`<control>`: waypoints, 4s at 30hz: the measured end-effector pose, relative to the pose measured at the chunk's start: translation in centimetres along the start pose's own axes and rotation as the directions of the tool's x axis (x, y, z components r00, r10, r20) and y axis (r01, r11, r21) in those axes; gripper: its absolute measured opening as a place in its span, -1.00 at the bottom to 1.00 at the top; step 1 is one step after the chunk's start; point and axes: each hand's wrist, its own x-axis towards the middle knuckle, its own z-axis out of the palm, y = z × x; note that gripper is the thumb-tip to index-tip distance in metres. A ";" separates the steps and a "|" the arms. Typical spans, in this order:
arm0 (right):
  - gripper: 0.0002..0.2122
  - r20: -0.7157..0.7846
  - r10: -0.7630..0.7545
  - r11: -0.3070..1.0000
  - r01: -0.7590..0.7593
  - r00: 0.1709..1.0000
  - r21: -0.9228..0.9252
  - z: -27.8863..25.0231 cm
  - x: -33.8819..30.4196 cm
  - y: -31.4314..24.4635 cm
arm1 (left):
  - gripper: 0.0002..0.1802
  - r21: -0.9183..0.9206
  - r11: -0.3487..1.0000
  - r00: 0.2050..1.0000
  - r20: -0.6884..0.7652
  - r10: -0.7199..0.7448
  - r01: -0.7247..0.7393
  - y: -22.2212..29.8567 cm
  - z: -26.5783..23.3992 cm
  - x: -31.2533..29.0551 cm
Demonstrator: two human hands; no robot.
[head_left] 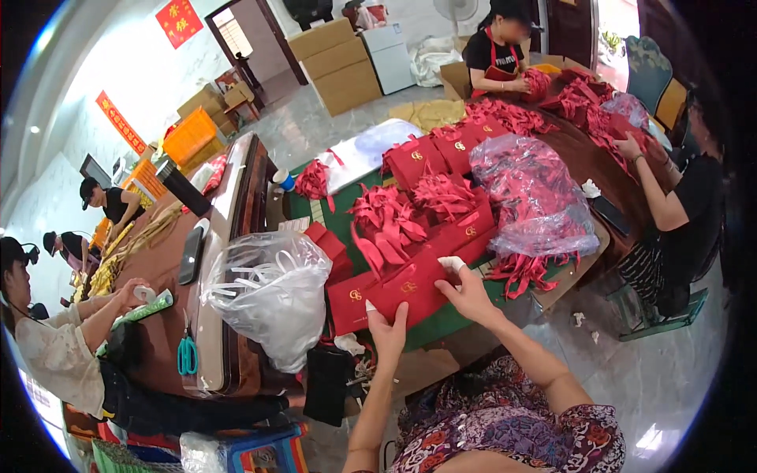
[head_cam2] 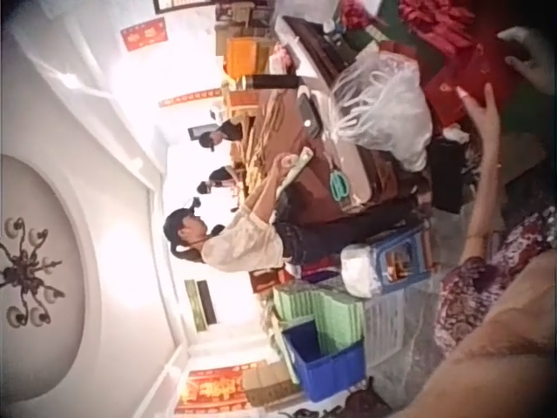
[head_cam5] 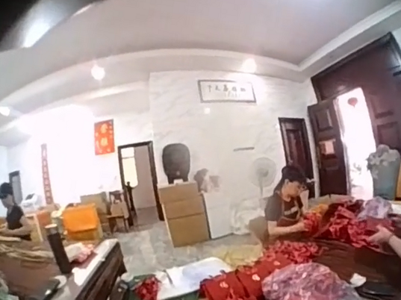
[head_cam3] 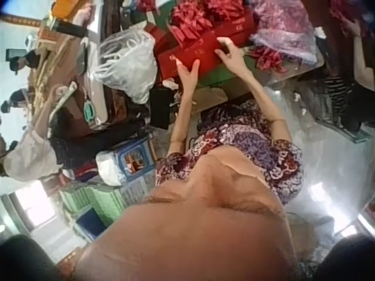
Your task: The person attaches ribbon handles to paper gift bags by threading ribbon strips through the holes of each bag by hand.
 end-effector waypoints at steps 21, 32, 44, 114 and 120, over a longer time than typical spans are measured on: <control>-0.64 -0.145 -0.130 0.955 0.085 0.981 -0.285 2.0 1.7 8.9 | -0.01 0.890 0.383 0.957 0.159 0.244 -0.246 -8.4 4.1 -1.8; -0.61 -0.183 -0.066 0.989 0.041 0.981 -0.140 2.8 1.1 10.5 | -0.09 0.923 0.322 0.960 0.135 0.245 -0.212 -9.9 3.8 -0.4; -0.78 -0.158 -0.266 0.917 0.199 0.951 -0.347 2.5 1.6 10.5 | -0.16 0.872 0.417 0.959 0.175 0.225 -0.257 -8.7 3.2 -0.8; -0.84 0.239 -0.157 0.765 0.271 0.958 -0.584 -3.4 -5.1 4.2 | -0.31 0.836 0.452 0.893 0.421 -0.161 -0.312 -4.6 1.4 -3.9; -0.86 0.237 0.040 0.952 0.035 0.971 -0.303 -0.7 -7.0 3.9 | -0.37 0.843 0.473 0.901 0.385 -0.198 -0.256 -3.0 2.2 -2.9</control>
